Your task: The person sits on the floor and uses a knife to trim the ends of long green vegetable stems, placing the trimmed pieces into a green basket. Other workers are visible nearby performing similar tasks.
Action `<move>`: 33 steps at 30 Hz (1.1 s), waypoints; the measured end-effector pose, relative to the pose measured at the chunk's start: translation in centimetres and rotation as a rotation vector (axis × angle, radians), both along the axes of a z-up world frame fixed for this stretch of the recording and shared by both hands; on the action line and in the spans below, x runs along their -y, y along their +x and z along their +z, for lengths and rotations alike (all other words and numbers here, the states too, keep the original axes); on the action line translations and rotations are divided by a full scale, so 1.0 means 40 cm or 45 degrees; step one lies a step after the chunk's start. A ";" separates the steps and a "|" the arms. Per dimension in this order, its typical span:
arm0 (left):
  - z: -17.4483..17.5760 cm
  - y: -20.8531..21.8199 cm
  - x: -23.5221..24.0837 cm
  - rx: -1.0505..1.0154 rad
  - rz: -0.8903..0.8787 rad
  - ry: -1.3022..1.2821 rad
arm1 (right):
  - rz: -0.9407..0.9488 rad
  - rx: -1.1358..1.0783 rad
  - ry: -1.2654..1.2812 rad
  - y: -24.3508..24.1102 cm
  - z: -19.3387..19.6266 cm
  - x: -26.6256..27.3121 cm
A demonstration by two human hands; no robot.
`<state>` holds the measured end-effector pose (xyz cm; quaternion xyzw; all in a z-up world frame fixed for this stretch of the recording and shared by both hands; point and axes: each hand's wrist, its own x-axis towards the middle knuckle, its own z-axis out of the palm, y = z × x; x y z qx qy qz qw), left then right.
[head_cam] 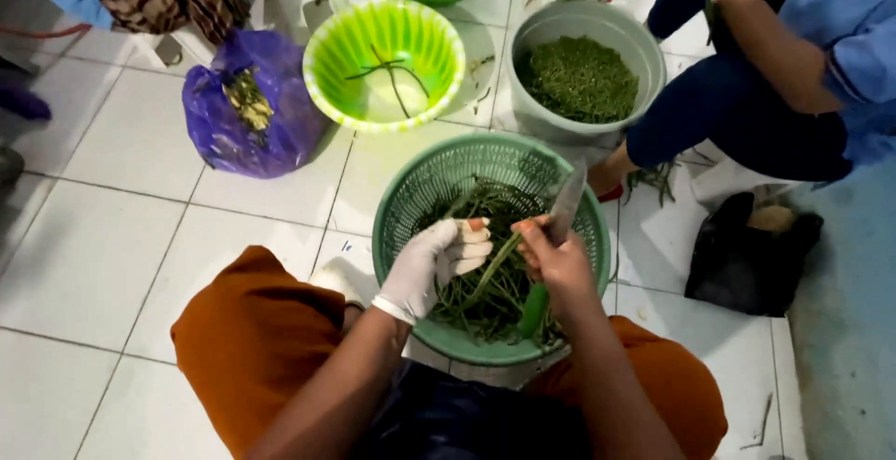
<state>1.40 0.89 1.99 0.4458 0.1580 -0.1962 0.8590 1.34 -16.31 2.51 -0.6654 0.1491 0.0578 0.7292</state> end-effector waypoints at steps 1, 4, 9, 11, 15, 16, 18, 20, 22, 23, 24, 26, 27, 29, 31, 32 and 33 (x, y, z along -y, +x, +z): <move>0.005 -0.001 -0.007 -0.012 0.006 0.001 | 0.006 -0.012 0.001 -0.004 0.004 0.003; 0.003 0.003 -0.025 0.008 0.009 0.009 | 0.024 0.006 -0.017 -0.007 0.010 0.017; -0.007 0.006 -0.066 0.115 0.004 -0.050 | 0.039 0.081 -0.060 -0.001 -0.019 0.031; -0.002 0.001 -0.057 0.182 -0.001 -0.009 | 0.040 0.068 -0.164 -0.013 -0.008 0.030; 0.065 -0.028 -0.038 0.378 -0.089 0.070 | 0.141 0.238 -0.671 -0.009 0.007 0.046; 0.062 -0.029 -0.034 0.382 -0.092 0.069 | 0.137 0.241 -0.672 -0.003 0.004 0.042; 0.055 -0.040 -0.026 0.534 -0.170 0.129 | 0.179 0.385 -0.512 -0.001 -0.001 0.031; 0.027 -0.045 -0.011 0.597 -0.231 0.175 | 0.238 0.383 -0.339 -0.032 0.040 0.010; -0.014 -0.052 0.007 0.653 -0.296 0.219 | 0.293 0.374 -0.164 -0.045 0.063 -0.003; -0.038 -0.056 0.015 0.658 -0.340 0.281 | 0.326 0.272 -0.105 -0.040 0.069 -0.008; -0.063 -0.058 0.023 0.664 -0.384 0.343 | 0.358 0.171 -0.046 -0.033 0.074 -0.013; -0.024 -0.072 0.023 0.693 -0.472 0.485 | 0.356 0.091 0.018 -0.033 0.086 -0.009; -0.005 -0.080 0.024 0.716 -0.554 0.632 | 0.361 0.010 0.087 -0.034 0.090 -0.006; -0.012 -0.083 0.030 0.709 -0.598 0.690 | 0.305 -0.015 0.109 -0.039 0.094 0.007; -0.017 -0.087 0.034 0.703 -0.635 0.750 | 0.255 -0.038 0.130 -0.035 0.082 0.014; -0.019 -0.089 0.035 0.699 -0.684 0.842 | 0.275 -0.039 0.125 -0.028 0.067 0.016; -0.021 -0.089 0.040 0.698 -0.732 0.933 | 0.293 -0.039 0.116 -0.021 0.054 0.021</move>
